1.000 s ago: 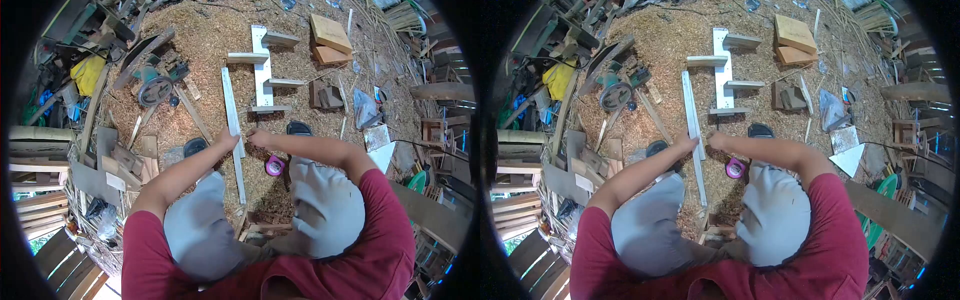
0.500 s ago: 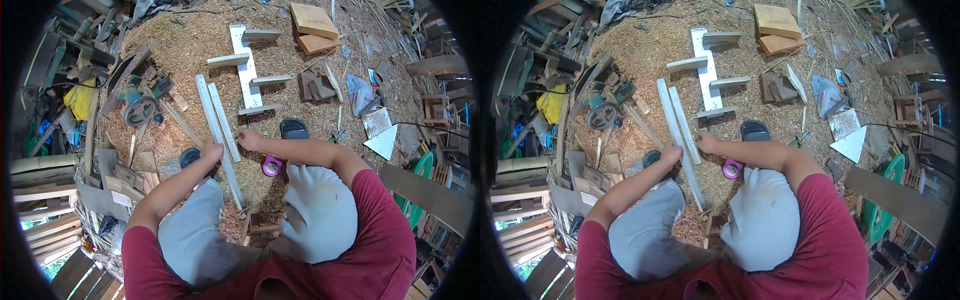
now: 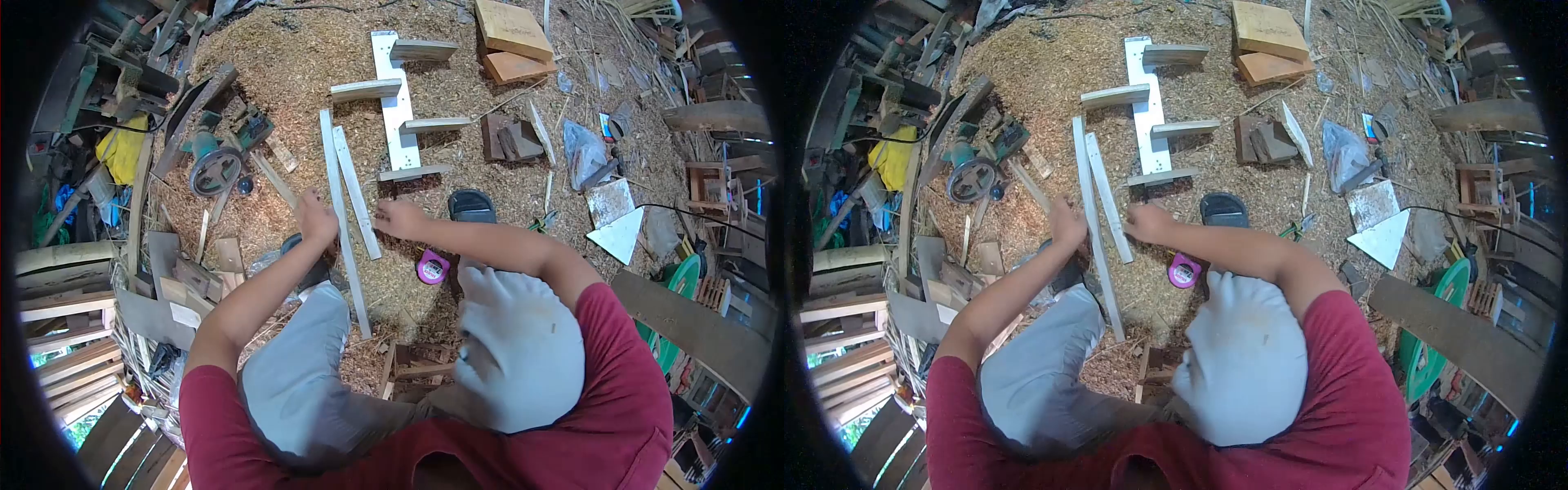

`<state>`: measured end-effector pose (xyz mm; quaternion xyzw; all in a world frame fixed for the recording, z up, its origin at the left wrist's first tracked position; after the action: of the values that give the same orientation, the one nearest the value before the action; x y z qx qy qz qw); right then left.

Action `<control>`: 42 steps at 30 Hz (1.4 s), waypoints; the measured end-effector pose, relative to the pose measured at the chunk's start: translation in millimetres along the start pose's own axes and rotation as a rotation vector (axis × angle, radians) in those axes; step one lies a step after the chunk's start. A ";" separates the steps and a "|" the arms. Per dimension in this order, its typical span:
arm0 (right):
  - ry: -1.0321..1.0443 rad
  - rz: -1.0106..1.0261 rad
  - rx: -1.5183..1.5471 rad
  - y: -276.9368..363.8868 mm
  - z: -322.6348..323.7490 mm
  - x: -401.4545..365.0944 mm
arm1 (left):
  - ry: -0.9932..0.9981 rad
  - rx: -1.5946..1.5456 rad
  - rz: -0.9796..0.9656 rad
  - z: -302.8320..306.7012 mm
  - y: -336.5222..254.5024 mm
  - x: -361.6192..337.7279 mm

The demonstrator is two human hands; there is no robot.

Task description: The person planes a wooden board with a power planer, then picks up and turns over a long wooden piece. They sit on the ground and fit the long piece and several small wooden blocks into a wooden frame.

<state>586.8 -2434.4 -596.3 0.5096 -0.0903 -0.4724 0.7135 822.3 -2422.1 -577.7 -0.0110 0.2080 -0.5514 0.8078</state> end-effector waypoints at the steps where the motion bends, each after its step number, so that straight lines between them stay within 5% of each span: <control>1: 0.022 -0.023 -0.035 6.3 -5.2 -1.5 | 0.013 -0.035 0.004 -0.1 4.2 4.6; 6: 0.150 -0.166 -0.129 16.3 -36.7 16.7 | -0.128 -0.139 0.094 -12.8 6.6 18.2; 13: 0.173 -0.331 -0.046 15.4 -46.8 34.4 | -0.339 -0.137 -0.283 -1.3 -20.5 1.8; 19: -0.091 -0.449 0.634 -26.3 -53.1 12.8 | -0.322 -0.261 -0.320 21.6 -9.7 4.9; 25: 0.190 -0.452 0.675 18.5 70.4 -39.1 | -0.352 -0.370 -0.098 36.7 17.0 37.6; 33: 0.252 -0.496 0.755 53.7 189.0 -110.4 | -0.328 -0.512 -0.123 31.1 -7.8 66.5; 36: -0.003 -0.447 0.790 29.1 223.8 -125.8 | -0.078 -0.537 -0.354 41.1 -40.7 66.3; 42: -0.524 -0.369 1.110 -29.7 208.8 -120.6 | -0.039 0.229 -0.996 87.4 -171.4 69.6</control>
<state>377.3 -2477.1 -480.9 0.6779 -0.4038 -0.5792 0.2047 722.0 -2570.0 -478.1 -0.0306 0.1007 -0.8883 0.4470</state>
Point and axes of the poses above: each hand's wrist, its own x-axis towards the middle knuckle, its own z-axis out of the back of the hand, y = z × x, the point moved 1 cm from there along x, towards the middle knuckle, and after that the axes turned 11 degrees about x, right-handed, at the moved point
